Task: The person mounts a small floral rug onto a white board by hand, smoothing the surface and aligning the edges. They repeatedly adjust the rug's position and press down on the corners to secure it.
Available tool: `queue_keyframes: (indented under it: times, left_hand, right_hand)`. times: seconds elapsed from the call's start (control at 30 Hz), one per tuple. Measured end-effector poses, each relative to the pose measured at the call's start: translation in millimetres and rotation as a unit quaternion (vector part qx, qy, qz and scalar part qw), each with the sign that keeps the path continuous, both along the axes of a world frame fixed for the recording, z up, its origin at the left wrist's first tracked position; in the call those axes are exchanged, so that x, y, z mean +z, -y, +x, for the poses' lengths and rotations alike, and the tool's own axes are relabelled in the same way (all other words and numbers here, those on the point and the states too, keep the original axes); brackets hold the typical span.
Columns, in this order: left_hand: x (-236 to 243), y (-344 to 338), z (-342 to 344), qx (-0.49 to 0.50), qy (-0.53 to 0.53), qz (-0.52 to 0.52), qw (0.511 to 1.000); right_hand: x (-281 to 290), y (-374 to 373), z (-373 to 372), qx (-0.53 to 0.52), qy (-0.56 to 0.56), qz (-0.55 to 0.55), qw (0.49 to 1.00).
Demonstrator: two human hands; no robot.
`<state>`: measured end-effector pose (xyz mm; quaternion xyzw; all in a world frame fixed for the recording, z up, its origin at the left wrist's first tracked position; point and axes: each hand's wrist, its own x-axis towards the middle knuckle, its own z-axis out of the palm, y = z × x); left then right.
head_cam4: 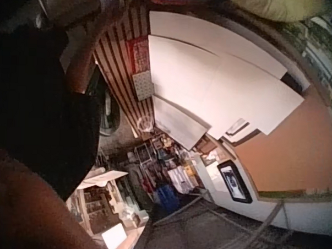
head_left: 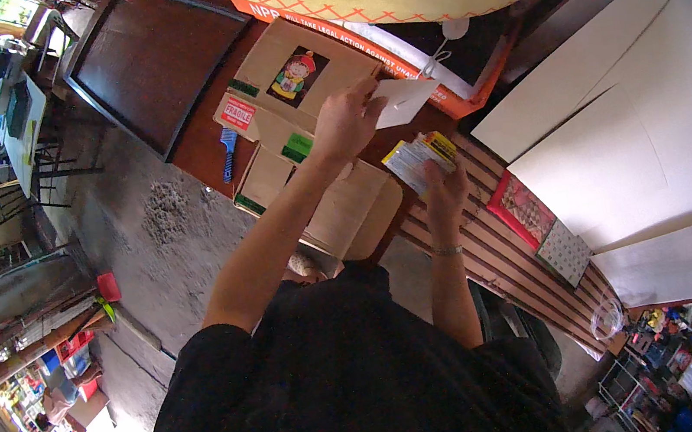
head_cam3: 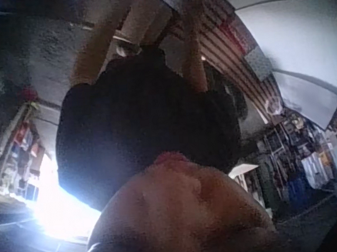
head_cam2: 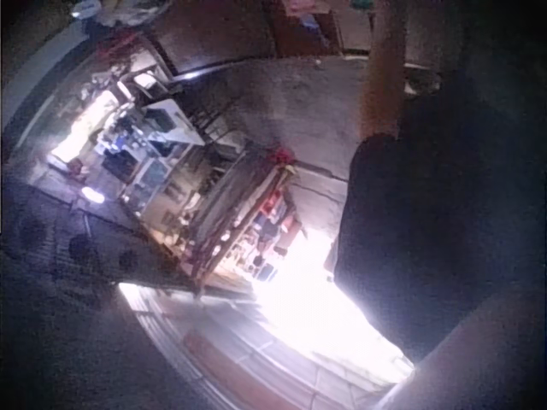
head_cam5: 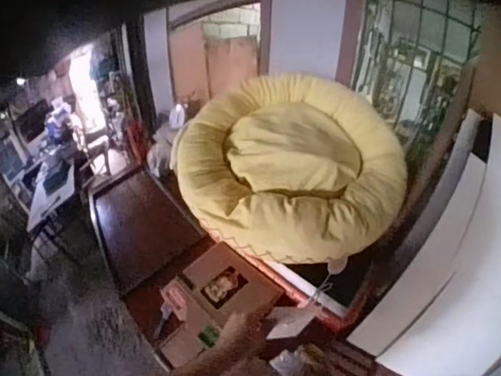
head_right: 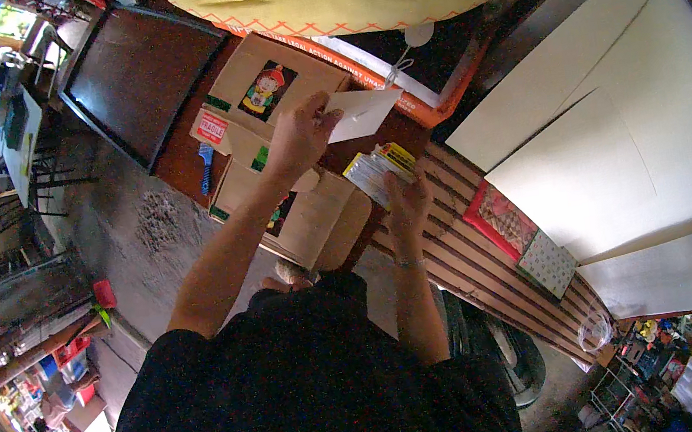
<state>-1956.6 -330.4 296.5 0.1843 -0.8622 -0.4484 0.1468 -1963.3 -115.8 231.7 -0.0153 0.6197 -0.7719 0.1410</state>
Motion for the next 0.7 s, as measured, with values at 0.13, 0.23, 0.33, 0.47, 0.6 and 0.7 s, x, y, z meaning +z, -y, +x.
queue_keyframes:
  times: [0.13,0.23,0.33,0.47,0.6,0.7]
  left_hand:
    - [-4.7,15.7,3.4,0.015,-0.001,0.071,0.997]
    - [3.4,14.7,6.0,-0.011,0.073,0.136,0.988]
    - [-42.2,9.5,8.5,-0.005,0.028,0.306,0.952]
    - [-49.2,-7.5,8.5,-0.055,0.032,0.379,0.923]
    - [-59.6,-9.0,10.0,-0.056,0.040,0.359,0.931]
    - [-65.8,-2.9,-4.9,-0.079,0.168,0.141,0.973]
  right_hand:
    - [33.9,-20.6,-0.2,-0.059,-0.017,-0.102,0.993]
    - [50.1,-51.8,-10.6,-0.117,-0.074,-0.102,0.985]
    - [71.9,-75.4,-20.2,-0.129,-0.124,-0.126,0.976]
    - [92.0,-95.2,-24.1,-0.132,-0.148,-0.148,0.969]
    - [91.7,-87.1,-13.5,-0.147,-0.117,-0.165,0.968]
    - [76.8,-82.4,-4.5,-0.160,-0.115,-0.111,0.974]
